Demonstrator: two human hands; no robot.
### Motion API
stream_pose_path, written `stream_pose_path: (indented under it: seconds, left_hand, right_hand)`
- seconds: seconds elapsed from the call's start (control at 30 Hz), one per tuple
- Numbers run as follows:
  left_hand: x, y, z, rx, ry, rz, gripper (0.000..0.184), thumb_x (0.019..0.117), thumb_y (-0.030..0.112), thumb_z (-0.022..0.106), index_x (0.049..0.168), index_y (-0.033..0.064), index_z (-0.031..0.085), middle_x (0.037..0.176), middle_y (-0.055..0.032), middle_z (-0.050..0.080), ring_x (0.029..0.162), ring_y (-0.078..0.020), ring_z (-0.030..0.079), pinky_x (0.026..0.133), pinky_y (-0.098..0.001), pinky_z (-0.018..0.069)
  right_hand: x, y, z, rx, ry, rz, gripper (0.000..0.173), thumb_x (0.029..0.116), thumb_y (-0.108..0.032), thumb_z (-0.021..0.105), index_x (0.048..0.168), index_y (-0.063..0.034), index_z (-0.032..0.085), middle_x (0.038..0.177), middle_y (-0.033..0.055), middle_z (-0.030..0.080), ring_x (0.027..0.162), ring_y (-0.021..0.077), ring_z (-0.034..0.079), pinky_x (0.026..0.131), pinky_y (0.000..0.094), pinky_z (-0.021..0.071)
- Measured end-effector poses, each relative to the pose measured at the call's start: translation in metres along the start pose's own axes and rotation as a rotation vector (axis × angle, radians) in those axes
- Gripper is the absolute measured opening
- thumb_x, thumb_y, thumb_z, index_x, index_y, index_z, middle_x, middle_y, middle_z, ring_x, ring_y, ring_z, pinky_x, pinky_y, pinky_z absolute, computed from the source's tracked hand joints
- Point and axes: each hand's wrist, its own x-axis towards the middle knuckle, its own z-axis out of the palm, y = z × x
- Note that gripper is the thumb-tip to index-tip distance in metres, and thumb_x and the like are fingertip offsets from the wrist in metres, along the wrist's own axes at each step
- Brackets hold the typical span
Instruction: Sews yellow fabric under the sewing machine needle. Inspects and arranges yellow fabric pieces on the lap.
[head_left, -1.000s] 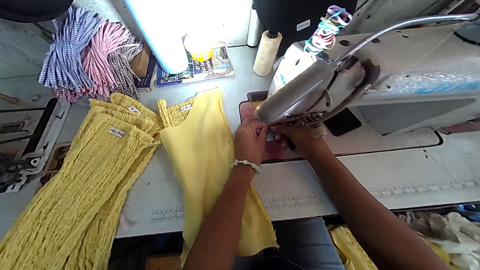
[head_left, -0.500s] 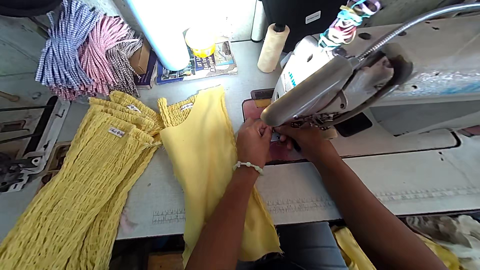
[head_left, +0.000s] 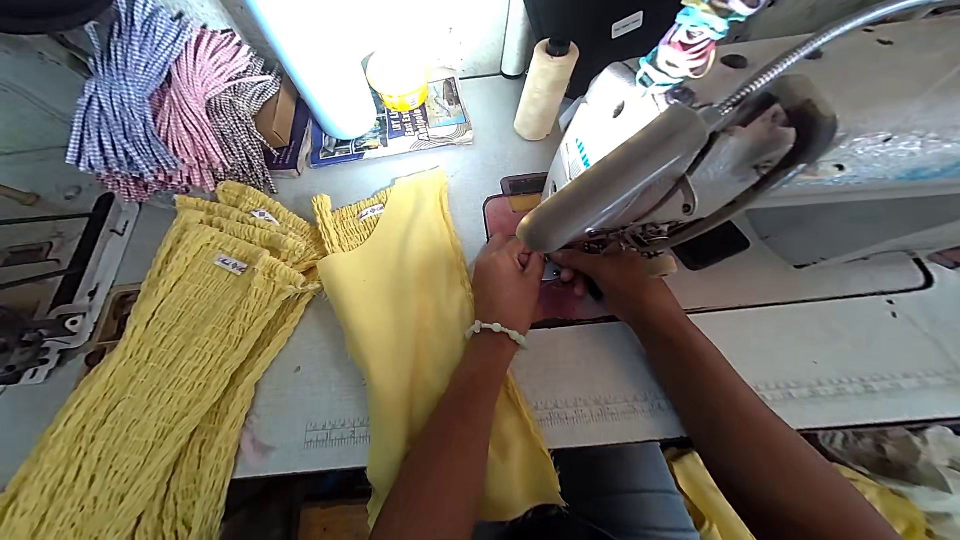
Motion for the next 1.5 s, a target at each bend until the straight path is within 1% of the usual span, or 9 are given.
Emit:
stream_pose_path:
  seconds: [0.13,0.27,0.47,0.6,0.77,0.93,1.2,1.33,1.5]
  left_hand:
    - [-0.0004,0.0003,0.0002,0.000,0.012,0.000,0.009,0.0948,0.009,0.071,0.090,0.0026,0.074,0.085,-0.0085,0.061,0.071,-0.0166,0.058,0.066,-0.0329,0.0512]
    - [-0.0004,0.0004,0.0004,-0.001,0.008,0.001,0.010,0.0949,0.009,0.071,0.089,0.0025,0.074,0.085,-0.0084,0.060,0.071,-0.0168,0.058,0.066,-0.0330,0.0508]
    - [-0.0003,-0.0001,0.0011,0.007,0.003,0.008,0.009,0.0953,0.010,0.070,0.090,0.0027,0.074,0.085,-0.0083,0.060,0.071,-0.0172,0.058,0.066,-0.0328,0.0507]
    - [-0.0002,-0.0016,0.0015,0.006,-0.005,0.019,0.010,0.0958,0.011,0.070,0.091,0.0027,0.074,0.086,-0.0087,0.060,0.071,-0.0175,0.058,0.066,-0.0341,0.0515]
    - [-0.0001,-0.0026,0.0019,-0.001,-0.006,0.031,0.011,0.0958,0.010,0.070,0.089,0.0022,0.073,0.085,-0.0086,0.060,0.070,-0.0168,0.057,0.066,-0.0337,0.0512]
    - [-0.0007,-0.0017,0.0011,-0.001,-0.006,0.026,0.011,0.0959,0.010,0.070,0.090,0.0016,0.073,0.086,-0.0091,0.060,0.070,-0.0172,0.058,0.066,-0.0336,0.0518]
    - [-0.0007,-0.0014,0.0006,-0.003,-0.004,0.022,0.010,0.0964,0.010,0.069,0.091,0.0021,0.073,0.087,-0.0090,0.060,0.070,-0.0165,0.058,0.066,-0.0327,0.0517]
    - [-0.0006,-0.0018,0.0017,0.011,-0.004,0.028,0.010,0.0960,0.010,0.070,0.091,0.0021,0.073,0.088,-0.0090,0.060,0.070,-0.0164,0.058,0.066,-0.0330,0.0520]
    - [-0.0008,-0.0023,0.0024,0.016,0.004,0.041,0.010,0.0957,0.010,0.070,0.090,0.0017,0.073,0.086,-0.0093,0.059,0.070,-0.0167,0.058,0.065,-0.0330,0.0518]
  right_hand:
    - [-0.0004,0.0005,-0.0003,0.018,-0.001,-0.017,0.005,0.0957,0.001,0.067,0.092,-0.0023,0.067,0.060,0.0016,0.065,0.045,0.0054,0.057,0.045,0.0174,0.0497]
    - [-0.0005,-0.0005,0.0000,0.005,0.005,-0.005,0.003,0.0958,0.000,0.068,0.094,-0.0019,0.066,0.061,0.0015,0.065,0.045,0.0055,0.057,0.044,0.0173,0.0498]
    - [-0.0004,0.0009,-0.0008,0.013,-0.005,-0.024,0.004,0.0960,0.001,0.067,0.093,-0.0020,0.067,0.061,0.0021,0.065,0.045,0.0055,0.058,0.044,0.0172,0.0497]
    - [0.0001,0.0002,-0.0004,-0.003,0.003,-0.003,0.003,0.0954,0.000,0.068,0.094,-0.0016,0.067,0.060,0.0025,0.065,0.044,0.0061,0.057,0.044,0.0180,0.0496]
    - [-0.0004,0.0000,-0.0001,-0.004,0.003,-0.009,0.004,0.0958,0.000,0.067,0.093,-0.0013,0.067,0.060,0.0022,0.065,0.045,0.0063,0.058,0.045,0.0179,0.0503]
    - [-0.0002,0.0000,-0.0008,0.010,-0.009,-0.016,0.003,0.0957,0.001,0.067,0.095,-0.0014,0.068,0.062,0.0029,0.065,0.045,0.0063,0.058,0.045,0.0177,0.0501]
    - [0.0002,0.0010,-0.0005,0.014,-0.001,-0.014,0.004,0.0953,0.001,0.068,0.092,-0.0016,0.067,0.060,0.0025,0.065,0.045,0.0059,0.057,0.044,0.0176,0.0497]
    - [0.0001,0.0011,-0.0008,0.013,-0.007,-0.009,0.003,0.0956,0.001,0.067,0.094,-0.0019,0.067,0.061,0.0021,0.065,0.045,0.0061,0.058,0.044,0.0176,0.0499]
    - [0.0000,0.0009,-0.0008,0.002,-0.002,-0.008,0.003,0.0952,0.000,0.068,0.094,-0.0019,0.067,0.060,0.0021,0.065,0.045,0.0060,0.058,0.044,0.0177,0.0500]
